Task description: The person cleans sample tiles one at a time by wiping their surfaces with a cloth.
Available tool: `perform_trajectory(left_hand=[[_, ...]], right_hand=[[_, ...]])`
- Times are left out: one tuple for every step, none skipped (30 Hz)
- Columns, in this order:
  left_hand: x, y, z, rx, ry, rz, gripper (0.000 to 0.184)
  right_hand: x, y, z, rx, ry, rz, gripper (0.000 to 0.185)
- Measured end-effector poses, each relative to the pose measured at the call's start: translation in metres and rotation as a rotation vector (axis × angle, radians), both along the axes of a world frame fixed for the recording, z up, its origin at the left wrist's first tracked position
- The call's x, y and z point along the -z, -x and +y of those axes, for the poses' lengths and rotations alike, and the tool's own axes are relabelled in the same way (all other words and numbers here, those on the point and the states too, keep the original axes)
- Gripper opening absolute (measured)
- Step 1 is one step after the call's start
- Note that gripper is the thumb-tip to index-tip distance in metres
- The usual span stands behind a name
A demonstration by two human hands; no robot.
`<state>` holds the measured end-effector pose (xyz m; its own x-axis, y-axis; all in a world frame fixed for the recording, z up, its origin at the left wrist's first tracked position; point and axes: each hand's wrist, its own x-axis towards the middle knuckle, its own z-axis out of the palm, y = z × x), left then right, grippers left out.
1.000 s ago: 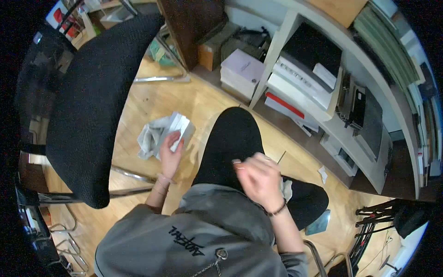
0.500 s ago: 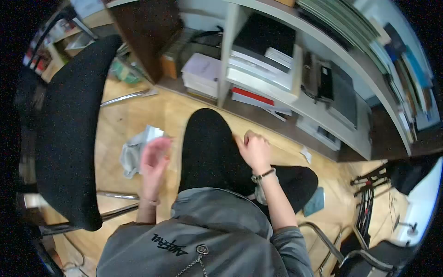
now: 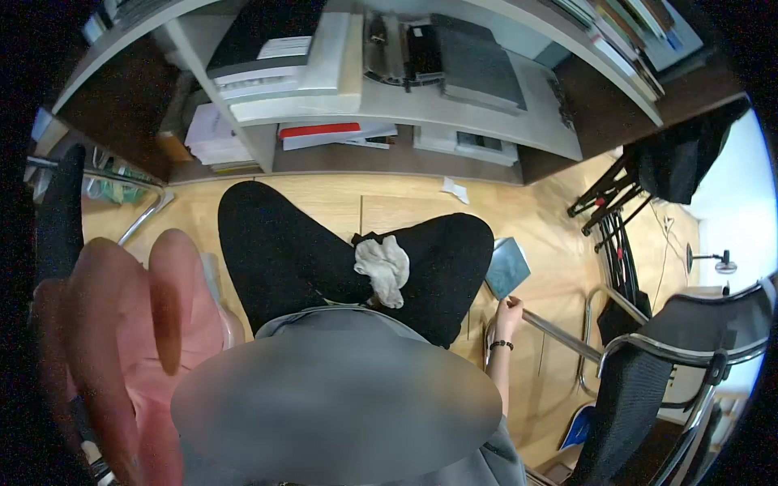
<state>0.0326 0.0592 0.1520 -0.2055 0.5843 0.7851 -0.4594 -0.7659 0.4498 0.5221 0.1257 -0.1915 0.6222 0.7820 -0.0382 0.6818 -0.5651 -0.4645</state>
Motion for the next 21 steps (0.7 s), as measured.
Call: perform_trajectory(left_hand=[[-0.002,-0.006,0.004,0.011,0.001,-0.003,0.059],[-0.004,-0.011,0.007,0.019,0.001,-0.003,0.059],[-0.007,-0.015,0.009,0.024,0.002,0.000,0.059],[-0.009,-0.019,0.013,0.027,-0.003,0.005,0.059],[-0.012,-0.023,0.017,0.027,-0.009,0.008,0.059],[-0.014,-0.026,0.019,0.027,-0.015,0.012,0.059],[-0.016,-0.028,0.022,0.026,-0.019,0.017,0.059],[-0.019,-0.030,0.024,0.024,-0.020,0.022,0.059],[-0.021,-0.031,0.026,0.020,-0.025,0.029,0.059],[-0.022,-0.031,0.028,0.012,-0.030,0.031,0.059],[-0.024,-0.034,0.029,0.003,-0.030,0.027,0.059],[-0.025,-0.036,0.030,-0.005,-0.029,0.019,0.059],[-0.026,-0.039,0.031,-0.011,-0.028,0.012,0.059],[-0.026,-0.041,0.031,-0.017,-0.029,0.002,0.059],[-0.026,-0.043,0.033,-0.026,-0.034,-0.012,0.059],[-0.026,-0.046,0.033,-0.034,-0.039,-0.030,0.059],[-0.027,-0.049,0.034,-0.041,-0.047,-0.048,0.059],[-0.029,-0.050,0.036,-0.046,-0.059,-0.059,0.059],[-0.028,-0.046,0.038,-0.048,-0.074,-0.057,0.059],[-0.022,-0.036,0.039,-0.029,-0.062,-0.004,0.061],[-0.014,-0.023,0.040,-0.009,-0.048,0.051,0.063]], right_hand=[[0.009,-0.004,0.002,-0.030,-0.017,0.006,0.035],[0.017,-0.008,0.006,-0.063,-0.035,0.016,0.037],[0.020,-0.009,0.013,-0.055,-0.035,0.028,0.037],[0.023,-0.011,0.028,-0.072,-0.001,0.022,0.047],[0.025,-0.012,0.043,-0.092,0.033,0.016,0.058],[0.028,-0.013,0.056,-0.090,0.026,0.029,0.058],[0.030,-0.013,0.070,-0.020,0.091,0.082,0.073],[0.033,-0.011,0.080,0.049,0.160,0.135,0.088],[0.036,-0.004,0.092,0.113,0.226,0.189,0.103],[0.039,0.004,0.102,0.105,0.223,0.200,0.103],[0.041,0.009,0.108,0.243,0.293,0.169,0.115],[0.042,0.015,0.111,0.382,0.362,0.133,0.128],[0.042,0.020,0.113,0.523,0.431,0.096,0.141],[0.046,0.023,0.114,0.519,0.430,0.094,0.141],[0.048,0.025,0.117,0.528,0.434,0.116,0.144],[0.048,0.025,0.118,0.538,0.438,0.135,0.146],[0.044,0.024,0.121,0.548,0.438,0.155,0.149],[0.040,0.025,0.123,0.544,0.426,0.156,0.149],[0.036,0.026,0.124,0.533,0.421,0.158,0.149],[0.034,0.027,0.122,0.523,0.418,0.163,0.149],[0.031,0.029,0.120,0.514,0.417,0.168,0.148]])
